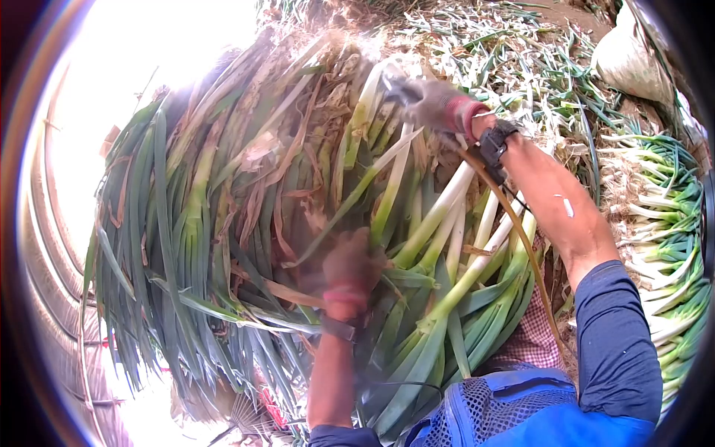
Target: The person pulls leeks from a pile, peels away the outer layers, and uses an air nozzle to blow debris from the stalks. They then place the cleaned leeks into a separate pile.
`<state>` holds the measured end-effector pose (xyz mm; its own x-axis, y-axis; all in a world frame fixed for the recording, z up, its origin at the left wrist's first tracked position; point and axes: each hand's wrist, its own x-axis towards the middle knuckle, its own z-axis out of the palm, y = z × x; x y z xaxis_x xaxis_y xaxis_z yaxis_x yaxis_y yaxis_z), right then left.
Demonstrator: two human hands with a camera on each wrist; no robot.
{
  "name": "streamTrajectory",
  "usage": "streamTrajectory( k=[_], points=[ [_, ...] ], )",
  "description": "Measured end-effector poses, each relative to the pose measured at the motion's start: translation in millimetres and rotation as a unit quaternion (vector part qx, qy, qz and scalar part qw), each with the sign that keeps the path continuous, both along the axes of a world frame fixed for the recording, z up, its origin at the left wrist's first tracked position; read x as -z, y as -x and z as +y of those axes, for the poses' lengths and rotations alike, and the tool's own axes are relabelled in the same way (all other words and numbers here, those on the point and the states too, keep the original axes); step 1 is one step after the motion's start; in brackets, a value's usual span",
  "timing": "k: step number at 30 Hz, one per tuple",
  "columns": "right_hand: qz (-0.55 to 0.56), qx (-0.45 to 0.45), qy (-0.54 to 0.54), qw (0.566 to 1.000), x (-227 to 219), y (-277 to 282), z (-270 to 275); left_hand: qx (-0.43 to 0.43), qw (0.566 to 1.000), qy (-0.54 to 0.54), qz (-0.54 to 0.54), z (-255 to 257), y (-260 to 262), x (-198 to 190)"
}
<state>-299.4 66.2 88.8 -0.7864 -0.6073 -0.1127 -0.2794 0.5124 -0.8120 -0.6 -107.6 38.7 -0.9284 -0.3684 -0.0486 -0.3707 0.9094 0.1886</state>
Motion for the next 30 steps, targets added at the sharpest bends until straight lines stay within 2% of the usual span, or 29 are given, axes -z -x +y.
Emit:
streamTrajectory(
  k=[1,3,5,6,8,9,10,11,13,14,15,17,19,20,22,25,27,29,30],
  points=[
    [-0.016,0.02,0.016,1.0,-1.4,8.1,0.8,-0.003,1.0,-0.001,-0.001,-0.8,-0.5,1.8],
    [0.023,0.102,0.018,0.994,-10.7,36.5,16.2,0.004,1.0,-0.007,0.026,-1.1,-0.1,4.6],
    [0.145,0.129,-0.02,0.981,-28.0,35.1,33.6,-0.006,0.999,-0.007,0.041,0.7,2.2,6.4],
    [0.148,0.179,0.008,0.973,-18.8,42.7,34.3,-0.014,0.998,-0.005,0.058,1.8,4.6,6.8],
    [0.107,0.17,-0.092,0.975,-5.4,47.7,42.8,-0.013,0.999,-0.016,0.045,-0.3,7.8,10.5],
    [0.065,0.157,-0.136,0.976,-8.9,32.7,45.5,-0.012,0.999,-0.024,0.031,-2.3,7.4,11.0],
    [0.113,0.126,-0.153,0.974,-27.3,-3.4,50.2,-0.014,0.999,-0.025,0.035,-1.4,6.9,7.4],
    [0.128,0.107,-0.218,0.961,-25.2,-17.1,52.6,-0.016,1.0,-0.019,0.012,1.7,6.7,1.5],
    [0.22,0.097,-0.283,0.928,12.2,-6.4,62.3,-0.014,1.0,-0.015,-0.009,3.9,9.0,1.2],
    [0.189,0.109,-0.296,0.93,3.8,-4.1,72.6,-0.006,1.0,-0.018,0.02,1.8,7.7,6.9],
    [0.269,0.11,-0.311,0.905,24.6,23.1,94.5,0.002,0.999,-0.02,0.048,0.1,4.3,9.7],
    [0.221,0.164,-0.311,0.91,8.9,38.9,123.6,0.0,0.999,-0.019,0.03,1.8,5.0,3.2],
    [0.12,0.337,-0.203,0.911,9.1,66.8,163.4,0.008,1.0,-0.018,0.011,4.9,9.9,2.5],
    [0.145,0.357,-0.208,0.899,15.8,83.2,190.6,0.008,1.0,-0.015,0.003,4.6,9.2,4.0],
    [0.191,0.346,-0.207,0.895,16.6,77.5,219.3,0.014,1.0,-0.015,-0.01,3.9,12.0,6.1],
    [0.05,0.171,-0.261,0.949,6.0,14.3,214.7,0.017,0.999,0.006,-0.049,4.7,22.7,11.3],
    [0.064,0.14,-0.158,0.975,48.3,-22.7,220.1,0.018,0.999,0.024,-0.035,0.1,22.8,13.5],
    [0.022,0.15,-0.175,0.973,49.4,-80.2,220.6,0.019,0.999,0.005,-0.036,-4.0,19.9,10.3],
    [0.014,0.159,-0.177,0.971,53.0,-108.2,223.5,-0.009,0.998,-0.056,-0.021,-8.6,20.0,11.8]
  ],
)
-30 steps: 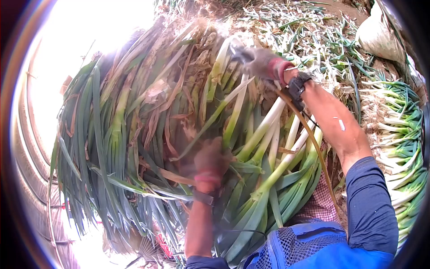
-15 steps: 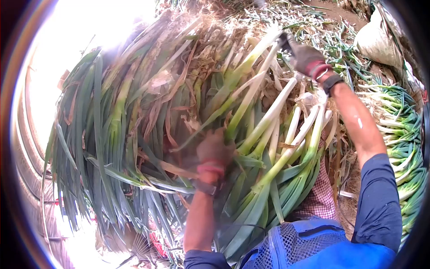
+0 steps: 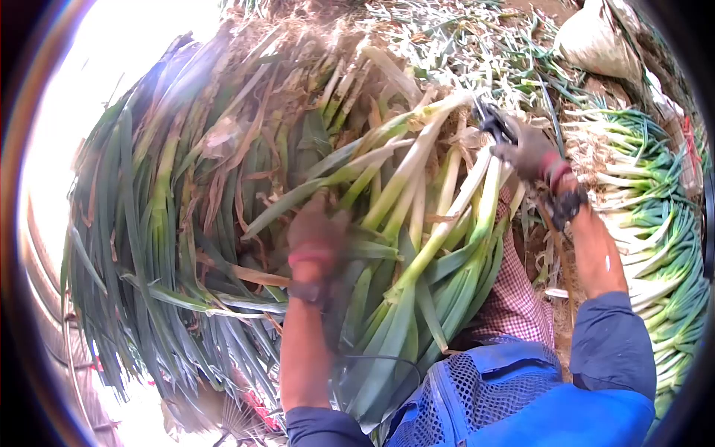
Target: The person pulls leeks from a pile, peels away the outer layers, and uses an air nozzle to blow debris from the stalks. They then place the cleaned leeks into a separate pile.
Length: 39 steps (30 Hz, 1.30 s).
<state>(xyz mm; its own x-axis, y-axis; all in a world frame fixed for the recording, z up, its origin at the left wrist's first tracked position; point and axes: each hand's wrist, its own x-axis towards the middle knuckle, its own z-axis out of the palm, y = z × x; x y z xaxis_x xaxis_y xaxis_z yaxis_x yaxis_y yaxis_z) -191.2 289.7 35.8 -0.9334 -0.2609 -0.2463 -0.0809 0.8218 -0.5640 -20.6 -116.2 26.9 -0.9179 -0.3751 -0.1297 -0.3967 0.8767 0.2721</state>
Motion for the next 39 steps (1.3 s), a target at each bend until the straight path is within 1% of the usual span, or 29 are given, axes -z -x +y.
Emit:
streamTrajectory(
  k=[1,2,3,5,6,7,8,9,11,12,13,14,15,16,17,18,20,21,22,24,25,26,28,29,31,32,34,36,39],
  points=[
    [0.022,0.011,0.004,1.0,18.5,-20.0,8.6,-0.031,0.998,-0.06,0.014,-3.2,1.9,0.9],
    [0.118,-0.013,0.005,0.993,60.8,-31.7,31.7,-0.044,0.998,-0.04,0.035,-4.1,6.7,0.8],
    [0.063,0.019,0.003,0.998,55.5,-50.8,42.3,-0.04,0.998,-0.04,0.031,-2.2,11.7,-4.4],
    [0.125,0.091,0.079,0.985,86.0,-81.7,74.8,-0.055,0.995,-0.064,0.059,3.8,23.2,-20.9],
    [0.052,0.134,0.088,0.986,91.8,-94.5,89.0,-0.019,0.989,-0.123,0.081,-2.1,28.0,-17.8],
    [-0.023,0.176,0.098,0.979,99.0,-107.3,106.0,-0.014,0.989,-0.124,0.078,3.4,35.8,-21.7],
    [0.041,0.17,0.031,0.984,154.2,-118.2,138.1,-0.016,0.997,-0.073,-0.015,11.8,45.9,-31.7],
    [-0.009,0.18,-0.048,0.982,159.5,-128.8,144.9,-0.018,0.994,-0.021,-0.106,20.9,54.0,-40.9],
    [-0.171,0.162,-0.07,0.969,126.8,-138.1,143.1,-0.018,0.993,-0.014,-0.119,43.8,61.3,-36.7],
    [-0.173,0.162,-0.069,0.969,146.6,-144.3,151.9,0.035,0.996,0.042,-0.069,49.4,64.3,-24.9],
    [-0.154,0.131,-0.152,0.967,177.6,-151.3,165.3,0.089,0.991,0.099,-0.018,53.4,67.0,-14.4],
    [-0.132,0.1,-0.234,0.958,181.8,-151.8,163.4,0.111,0.988,0.109,-0.012,58.0,70.7,-9.7],
    [-0.134,0.102,-0.233,0.958,184.8,-149.9,163.7,0.113,0.987,0.11,-0.013,61.2,76.1,-6.1],
    [-0.042,0.099,-0.169,0.98,187.4,-146.0,163.9,0.087,0.99,0.1,-0.047,64.1,83.7,-2.8],
    [0.052,0.097,-0.104,0.988,174.2,-138.0,153.1,0.061,0.991,0.089,-0.08,66.3,91.3,-0.2],
    [0.051,0.109,-0.034,0.992,146.9,-123.5,132.6,0.063,0.991,0.089,-0.081,60.0,97.0,5.8],
    [0.044,0.128,0.079,0.988,85.6,-103.3,83.9,0.072,0.995,-0.006,0.066,38.1,105.8,18.8],
    [0.044,0.097,0.089,0.99,68.5,-91.9,64.9,0.101,0.962,-0.182,0.178,37.1,110.6,16.5],
    [0.043,0.066,0.098,0.992,58.8,-81.4,46.9,0.099,0.962,-0.182,0.176,23.4,121.6,19.1],
    [0.111,-0.034,0.129,0.985,59.3,-63.8,11.5,0.042,0.926,-0.302,0.224,-5.6,139.0,25.2],
    [0.128,-0.046,0.152,0.979,52.6,-60.1,-12.1,0.023,0.909,-0.34,0.24,-13.2,141.9,27.8],
    [0.055,-0.068,0.172,0.981,46.2,-48.4,-31.8,0.018,0.928,-0.324,0.185,-14.7,139.2,27.9],
    [-0.001,-0.09,0.177,0.98,45.1,-31.0,-66.3,0.019,0.992,-0.087,0.085,-0.6,124.3,19.9],
    [-0.002,-0.089,0.177,0.98,50.0,-23.8,-82.2,0.019,0.993,-0.087,0.084,14.1,116.1,14.2],
    [-0.063,-0.076,0.074,0.992,60.4,-5.9,-108.6,0.053,0.995,0.002,-0.086,42.3,106.4,4.6],
    [-0.064,-0.075,0.073,0.992,69.2,5.6,-118.0,0.09,0.985,0.046,-0.137,54.7,105.8,-1.3],
    [-0.172,-0.039,0.126,0.976,82.5,22.6,-131.3,0.087,0.984,0.058,-0.144,65.6,106.0,-0.2],
    [-0.165,-0.068,0.119,0.977,61.0,21.2,-134.1,0.084,0.983,0.073,-0.148,70.2,107.1,-0.1],
    [-0.15,-0.098,0.082,0.98,75.1,27.9,-148.2,0.102,0.975,0.05,-0.19,73.7,109.7,-0.1]
  ],
)
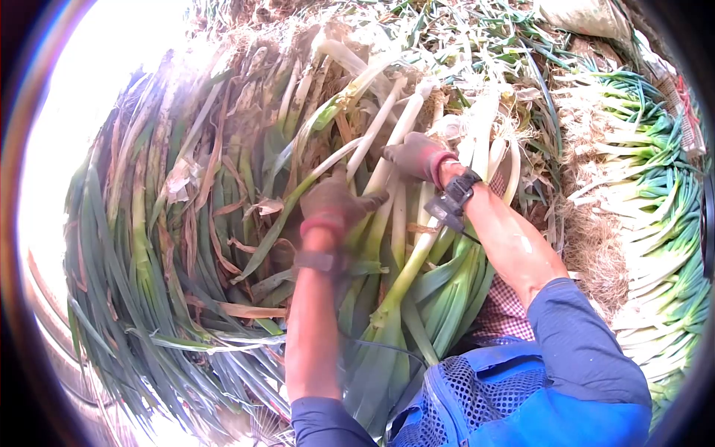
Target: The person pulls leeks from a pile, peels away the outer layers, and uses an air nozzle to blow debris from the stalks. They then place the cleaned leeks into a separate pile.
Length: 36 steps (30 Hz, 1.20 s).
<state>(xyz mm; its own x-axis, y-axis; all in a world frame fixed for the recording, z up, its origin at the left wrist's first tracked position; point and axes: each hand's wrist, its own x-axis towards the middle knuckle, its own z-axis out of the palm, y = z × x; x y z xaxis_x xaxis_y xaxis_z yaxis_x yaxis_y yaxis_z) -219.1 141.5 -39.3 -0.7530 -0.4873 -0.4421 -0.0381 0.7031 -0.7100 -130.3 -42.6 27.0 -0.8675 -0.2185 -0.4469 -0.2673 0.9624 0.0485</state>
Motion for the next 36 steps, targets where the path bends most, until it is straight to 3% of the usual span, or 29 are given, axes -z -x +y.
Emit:
streamTrajectory(
  k=[2,3,7,9,10,12,13,14,16,19,21,22,24,25,26,28,29,30,32,33,34,35,36],
  points=[
    [-0.131,0.224,0.118,0.959,8.0,-0.1,-7.5,0.02,0.999,0.033,-0.01,4.5,0.1,3.0],
    [-0.19,0.245,0.171,0.935,10.4,-0.2,-9.7,0.026,0.999,0.029,-0.013,5.1,-0.5,2.1],
    [-0.224,0.292,0.211,0.905,13.0,-9.4,-11.8,0.011,1.0,-0.014,-0.017,3.7,-4.5,-4.2],
    [-0.284,0.35,0.325,0.831,19.8,-14.5,-10.0,0.005,1.0,-0.03,-0.002,-3.7,-7.7,5.2],
    [-0.283,0.349,0.327,0.831,26.9,-14.4,-14.8,0.006,0.998,-0.063,0.024,-8.4,-10.0,11.3],
    [-0.355,0.397,0.412,0.74,47.3,-13.1,-27.4,0.007,0.994,-0.094,0.05,-11.3,-13.2,7.4],
    [-0.392,0.381,0.439,0.713,51.5,-16.3,-27.6,-0.029,0.99,-0.135,0.008,-11.2,-12.7,1.9],
    [-0.392,0.379,0.441,0.713,56.8,-15.0,-26.8,-0.064,0.982,-0.177,-0.034,-12.2,-12.5,-0.7],
    [-0.433,0.323,0.498,0.678,68.8,-14.2,-26.2,-0.072,0.973,-0.217,-0.014,-14.5,-19.0,-3.8],
    [-0.399,0.306,0.565,0.655,58.7,-21.0,-27.9,-0.086,0.943,-0.321,0.015,-22.3,-31.9,-12.5],
    [-0.395,0.209,0.633,0.632,33.9,-30.8,-0.2,-0.122,0.906,-0.405,0.01,-13.1,-44.0,-42.1],
    [-0.394,0.208,0.634,0.632,15.6,-37.7,11.9,-0.12,0.907,-0.404,0.012,-5.1,-52.9,-62.9],
    [-0.367,0.177,0.631,0.661,-8.2,-50.7,25.1,-0.144,0.814,-0.562,0.022,4.9,-69.0,-89.8],
    [-0.351,0.143,0.647,0.662,-8.0,-49.6,24.8,-0.126,0.849,-0.513,-0.003,-16.6,-69.6,-73.3],
    [-0.349,0.14,0.648,0.662,-4.7,-48.0,20.4,-0.125,0.85,-0.512,-0.001,-13.9,-72.6,-79.2],
    [-0.371,-0.024,0.809,0.455,3.5,-42.8,6.6,-0.173,0.859,-0.482,0.027,-5.5,-81.2,-91.5],
    [-0.351,-0.04,0.828,0.436,2.1,-43.2,3.2,-0.157,0.863,-0.476,0.065,-2.0,-87.5,-90.1],
    [-0.352,-0.044,0.828,0.435,-5.8,-46.2,2.8,-0.157,0.863,-0.474,0.069,-4.4,-90.3,-81.4],
    [-0.346,0.086,0.773,0.525,-21.3,-56.2,8.7,-0.155,0.837,-0.491,0.184,-4.3,-93.5,-69.6],
    [-0.343,0.145,0.768,0.521,-36.3,-65.1,14.3,-0.176,0.864,-0.429,0.197,-2.7,-96.5,-76.4],
    [-0.34,0.142,0.769,0.522,-36.1,-63.6,13.3,-0.173,0.863,-0.43,0.2,-0.7,-95.6,-79.4],
    [-0.347,0.058,0.813,0.464,-40.3,-64.2,10.9,-0.197,0.853,-0.436,0.208,0.1,-94.2,-82.0],
    [-0.347,0.097,0.811,0.461,-42.2,-70.5,13.4,-0.219,0.843,-0.442,0.213,0.2,-94.0,-84.6]
  ],
)
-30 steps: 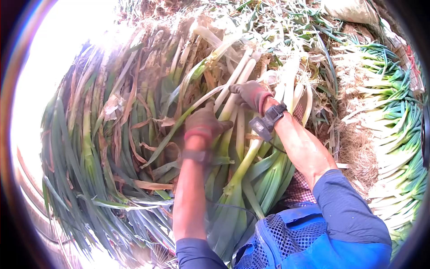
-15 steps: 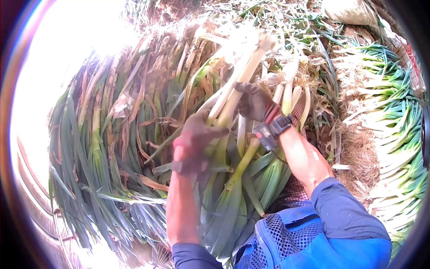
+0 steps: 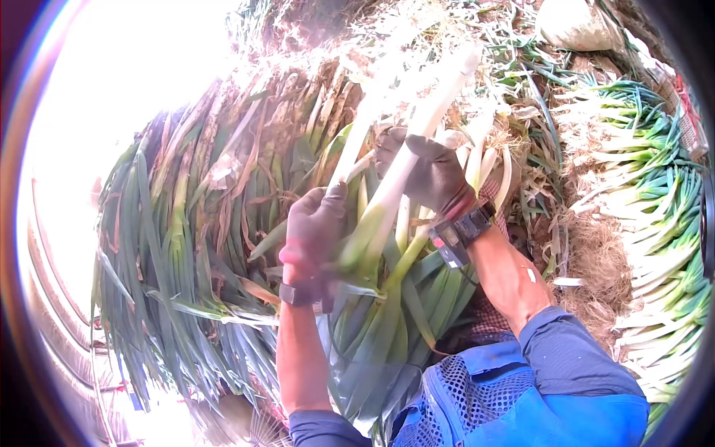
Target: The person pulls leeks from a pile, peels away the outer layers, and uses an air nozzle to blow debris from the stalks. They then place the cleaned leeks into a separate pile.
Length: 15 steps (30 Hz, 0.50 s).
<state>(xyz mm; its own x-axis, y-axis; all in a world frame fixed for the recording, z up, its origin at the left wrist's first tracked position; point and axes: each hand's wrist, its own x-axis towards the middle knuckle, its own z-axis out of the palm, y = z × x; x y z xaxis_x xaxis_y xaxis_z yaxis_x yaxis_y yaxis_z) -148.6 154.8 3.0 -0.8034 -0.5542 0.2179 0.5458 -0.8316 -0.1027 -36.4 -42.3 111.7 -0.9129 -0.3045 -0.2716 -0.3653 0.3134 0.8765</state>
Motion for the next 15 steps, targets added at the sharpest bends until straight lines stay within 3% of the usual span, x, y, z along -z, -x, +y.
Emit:
streamTrajectory(
  k=[2,4,6,9,10,12,13,14,15],
  points=[
    [-0.028,0.022,-0.012,0.999,-15.5,-12.7,7.8,0.026,0.999,0.002,-0.021,-1.9,3.1,5.7],
    [0.038,0.016,-0.095,0.995,-32.6,-19.4,15.1,0.069,0.995,0.06,-0.026,6.7,1.9,14.1],
    [0.066,0.044,-0.11,0.991,-45.4,-19.0,14.5,0.094,0.993,0.062,-0.046,5.8,0.4,6.7],
    [0.12,0.076,-0.205,0.968,-70.7,-22.8,16.2,0.113,0.987,-0.096,0.06,23.4,-11.6,-21.1],
    [0.121,0.077,-0.204,0.968,-81.1,-25.3,14.7,0.15,0.979,-0.102,0.096,29.6,-11.5,-29.7],
    [0.173,0.104,-0.32,0.926,-103.1,-30.7,12.4,0.188,0.948,0.209,0.152,38.0,-4.2,-29.9],
    [0.225,0.12,-0.364,0.896,-115.0,-35.4,14.4,0.185,0.903,0.352,0.163,47.6,0.4,-34.6],
    [0.242,0.122,-0.373,0.887,-128.3,-41.7,15.7,0.155,0.902,0.359,0.181,65.0,2.5,-42.7],
    [0.271,0.182,-0.423,0.845,-131.5,-45.6,11.1,0.149,0.87,0.442,0.16,59.9,11.2,-35.6]
  ],
)
